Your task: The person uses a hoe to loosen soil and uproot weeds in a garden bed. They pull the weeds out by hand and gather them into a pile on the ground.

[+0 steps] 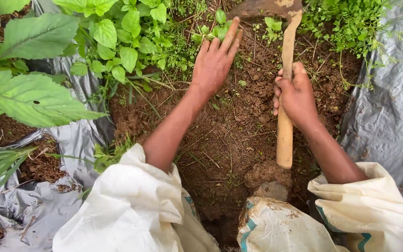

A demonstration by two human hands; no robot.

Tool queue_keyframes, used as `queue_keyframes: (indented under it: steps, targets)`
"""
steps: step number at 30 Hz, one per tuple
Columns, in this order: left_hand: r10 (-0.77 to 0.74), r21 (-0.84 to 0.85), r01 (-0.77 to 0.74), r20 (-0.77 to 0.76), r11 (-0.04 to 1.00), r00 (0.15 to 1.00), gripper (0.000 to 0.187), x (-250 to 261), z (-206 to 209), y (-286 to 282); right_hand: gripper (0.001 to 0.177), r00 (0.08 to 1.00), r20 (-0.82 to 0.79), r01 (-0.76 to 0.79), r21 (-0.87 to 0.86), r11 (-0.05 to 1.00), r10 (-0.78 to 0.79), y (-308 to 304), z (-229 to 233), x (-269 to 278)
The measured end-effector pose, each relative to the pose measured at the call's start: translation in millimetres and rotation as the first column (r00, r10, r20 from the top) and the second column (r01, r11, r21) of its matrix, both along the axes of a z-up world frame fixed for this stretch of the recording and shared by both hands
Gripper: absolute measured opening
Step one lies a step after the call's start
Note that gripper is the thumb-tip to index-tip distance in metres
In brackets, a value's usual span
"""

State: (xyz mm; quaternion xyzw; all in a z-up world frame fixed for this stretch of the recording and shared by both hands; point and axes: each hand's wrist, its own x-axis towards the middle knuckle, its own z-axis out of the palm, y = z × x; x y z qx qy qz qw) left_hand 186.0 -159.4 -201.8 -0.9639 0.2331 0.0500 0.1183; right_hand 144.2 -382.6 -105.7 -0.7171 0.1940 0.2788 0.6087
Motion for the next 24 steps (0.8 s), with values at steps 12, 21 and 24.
queue_keyframes:
  steps: [12, 21, 24]
  targets:
    - [0.240, 0.165, -0.209, -0.200, 0.964, 0.950, 0.048, 11.5, 4.5, 3.6, 0.010, 0.997, 0.062, -0.027, -0.129, 0.991, 0.036, -8.5, -12.4, -16.4]
    - [0.278, -0.211, -0.310, -0.167, 0.927, 0.946, 0.029, 1.1, -17.2, 5.0, 0.007, 0.967, -0.018, -0.249, -0.283, 0.926, 0.255, -10.4, -15.2, -22.9]
    - [0.266, -0.189, -0.310, -0.222, 0.932, 0.938, 0.035, -1.4, -13.1, 6.1, 0.007, 0.961, 0.230, -0.112, -0.178, 0.978, 0.152, -15.2, -24.1, -25.7]
